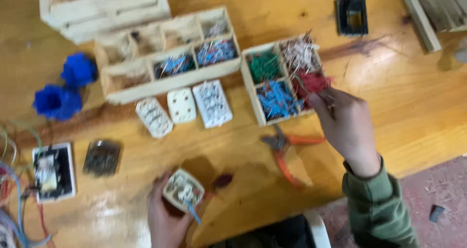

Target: The person uses a screwdriver to connect and tighten wires into the terminals of a white electrical outlet. They adjust the wires and secure them by turning the screws, then place the outlet on the table.

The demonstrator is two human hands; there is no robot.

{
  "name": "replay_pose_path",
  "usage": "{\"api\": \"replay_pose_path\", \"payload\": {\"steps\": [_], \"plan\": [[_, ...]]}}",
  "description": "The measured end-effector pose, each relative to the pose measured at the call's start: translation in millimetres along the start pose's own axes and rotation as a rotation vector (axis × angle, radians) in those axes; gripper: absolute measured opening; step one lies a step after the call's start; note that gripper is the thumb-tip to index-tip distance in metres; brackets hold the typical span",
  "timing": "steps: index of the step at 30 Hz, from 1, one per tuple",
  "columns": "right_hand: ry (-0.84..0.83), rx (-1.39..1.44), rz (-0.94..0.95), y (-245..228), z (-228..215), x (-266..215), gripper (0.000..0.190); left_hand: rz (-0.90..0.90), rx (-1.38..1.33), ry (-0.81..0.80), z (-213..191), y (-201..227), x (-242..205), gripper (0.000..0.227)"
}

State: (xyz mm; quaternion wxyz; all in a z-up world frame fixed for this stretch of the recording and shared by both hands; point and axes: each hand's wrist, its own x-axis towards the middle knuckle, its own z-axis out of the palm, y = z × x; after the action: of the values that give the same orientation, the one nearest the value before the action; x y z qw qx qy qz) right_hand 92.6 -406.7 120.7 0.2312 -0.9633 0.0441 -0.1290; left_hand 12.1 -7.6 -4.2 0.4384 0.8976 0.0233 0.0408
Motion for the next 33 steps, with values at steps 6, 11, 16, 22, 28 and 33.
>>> {"api": "replay_pose_path", "payload": {"steps": [6,11,16,22,28,33], "plan": [[-0.107,-0.273,-0.212,3,37,96,0.032,0.131,-0.073,0.266,33,0,5,0.106],[-0.191,-0.449,-0.169,-9,53,103,0.036,0.119,0.124,-0.004,20,-43,7,0.113],[-0.070,-0.351,-0.331,-38,8,42,0.041,-0.017,0.164,-0.127,9,9,37,0.100],[-0.358,0.029,-0.392,-90,40,-59,0.023,0.060,0.207,-0.166,-1,17,31,0.094],[-0.401,0.134,-0.185,-134,111,-119,0.033,0.192,0.158,-0.148,-8,13,19,0.081],[-0.303,0.013,-0.156,-139,127,-140,0.015,0.246,0.140,-0.131,-10,20,16,0.083]]}}
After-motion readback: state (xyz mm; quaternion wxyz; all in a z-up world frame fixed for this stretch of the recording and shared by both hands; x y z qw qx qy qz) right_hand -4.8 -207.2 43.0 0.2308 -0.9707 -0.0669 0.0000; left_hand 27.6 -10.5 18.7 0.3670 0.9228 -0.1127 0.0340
